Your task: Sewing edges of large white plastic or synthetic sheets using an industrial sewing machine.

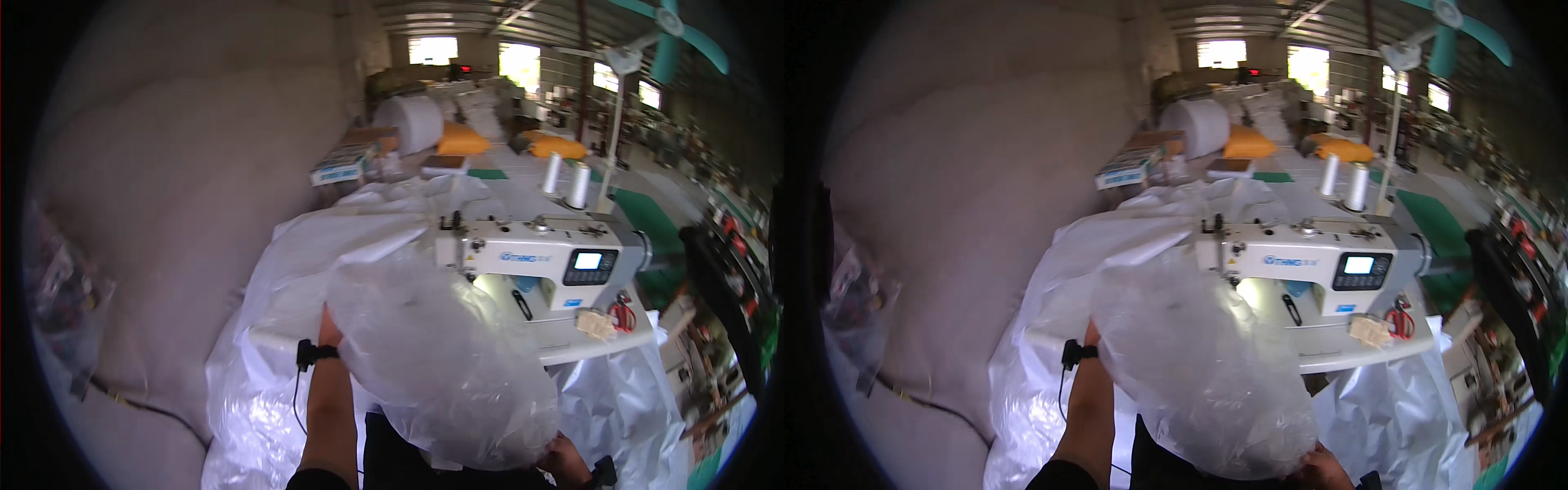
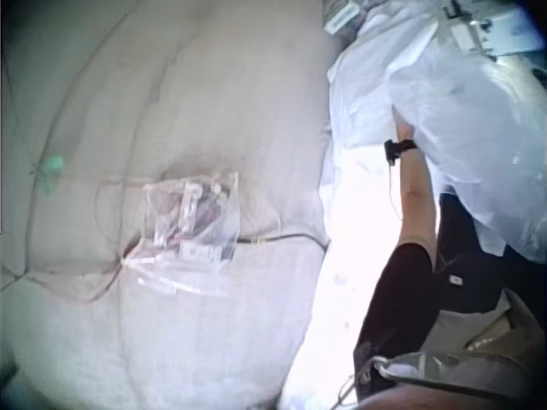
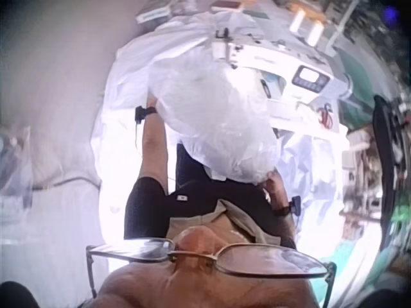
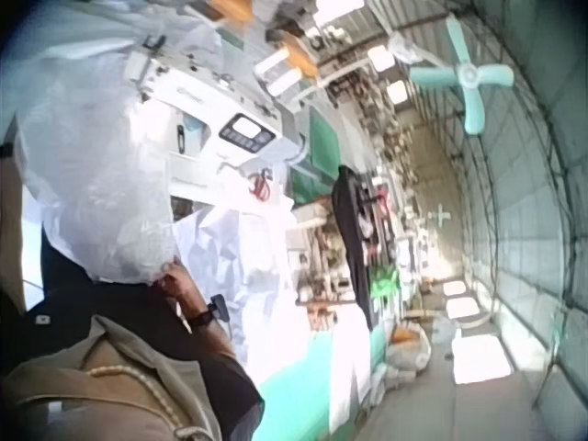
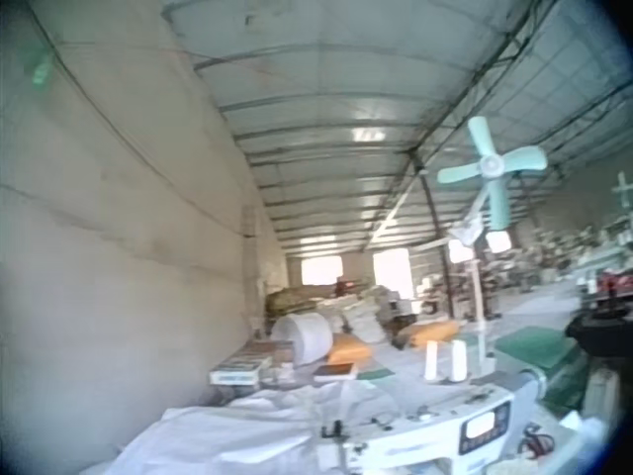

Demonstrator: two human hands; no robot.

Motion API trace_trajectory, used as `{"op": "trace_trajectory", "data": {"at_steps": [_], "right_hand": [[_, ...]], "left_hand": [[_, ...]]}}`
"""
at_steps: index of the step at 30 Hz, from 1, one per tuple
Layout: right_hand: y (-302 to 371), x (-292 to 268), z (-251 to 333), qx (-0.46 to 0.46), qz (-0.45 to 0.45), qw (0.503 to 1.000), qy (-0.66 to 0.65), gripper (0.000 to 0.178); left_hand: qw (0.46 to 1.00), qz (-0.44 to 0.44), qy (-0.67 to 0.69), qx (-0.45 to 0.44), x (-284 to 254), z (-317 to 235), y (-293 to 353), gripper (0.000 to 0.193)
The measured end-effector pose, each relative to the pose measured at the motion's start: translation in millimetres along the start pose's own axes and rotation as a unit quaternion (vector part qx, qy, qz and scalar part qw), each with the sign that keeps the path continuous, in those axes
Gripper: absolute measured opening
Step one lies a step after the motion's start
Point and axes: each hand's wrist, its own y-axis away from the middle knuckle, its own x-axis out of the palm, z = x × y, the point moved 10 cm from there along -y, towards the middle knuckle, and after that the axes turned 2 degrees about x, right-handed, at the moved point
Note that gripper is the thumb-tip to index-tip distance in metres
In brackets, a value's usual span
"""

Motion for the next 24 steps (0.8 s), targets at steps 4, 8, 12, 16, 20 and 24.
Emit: {"op": "trace_trajectory", "data": {"at_steps": [4, 8, 12, 16, 20, 24], "right_hand": [[-3.3, 43.2, -11.2, 0.129, -0.155, 0.973, 0.112, 0.034], [-69.1, 21.3, -100.2, 0.105, 0.079, 0.989, 0.068, 0.031], [-112.8, 56.2, -142.0, 0.18, 0.115, 0.959, 0.188, 0.025], [-144.2, 78.6, -177.1, 0.222, 0.181, 0.941, 0.179, 0.027], [-168.5, 108.5, -192.1, 0.178, 0.224, 0.957, 0.048, 0.032], [-185.2, 125.1, -157.7, 0.093, 0.144, 0.983, -0.06, 0.034]], "left_hand": [[0.996, -0.029, -0.074, 0.043, -32.3, -52.3, -10.2, 0.039], [0.971, -0.103, -0.203, 0.079, -129.3, -144.5, 45.0, 0.036], [0.891, -0.232, -0.378, 0.095, -268.4, -261.2, 164.2, 0.033], [0.776, -0.333, -0.531, 0.07, -369.7, -365.3, 278.0, 0.03], [0.669, -0.331, -0.663, 0.048, -425.4, -428.3, 333.1, 0.027], [0.364, -0.28, -0.852, 0.251, -345.9, -376.1, 266.3, 0.028]]}}
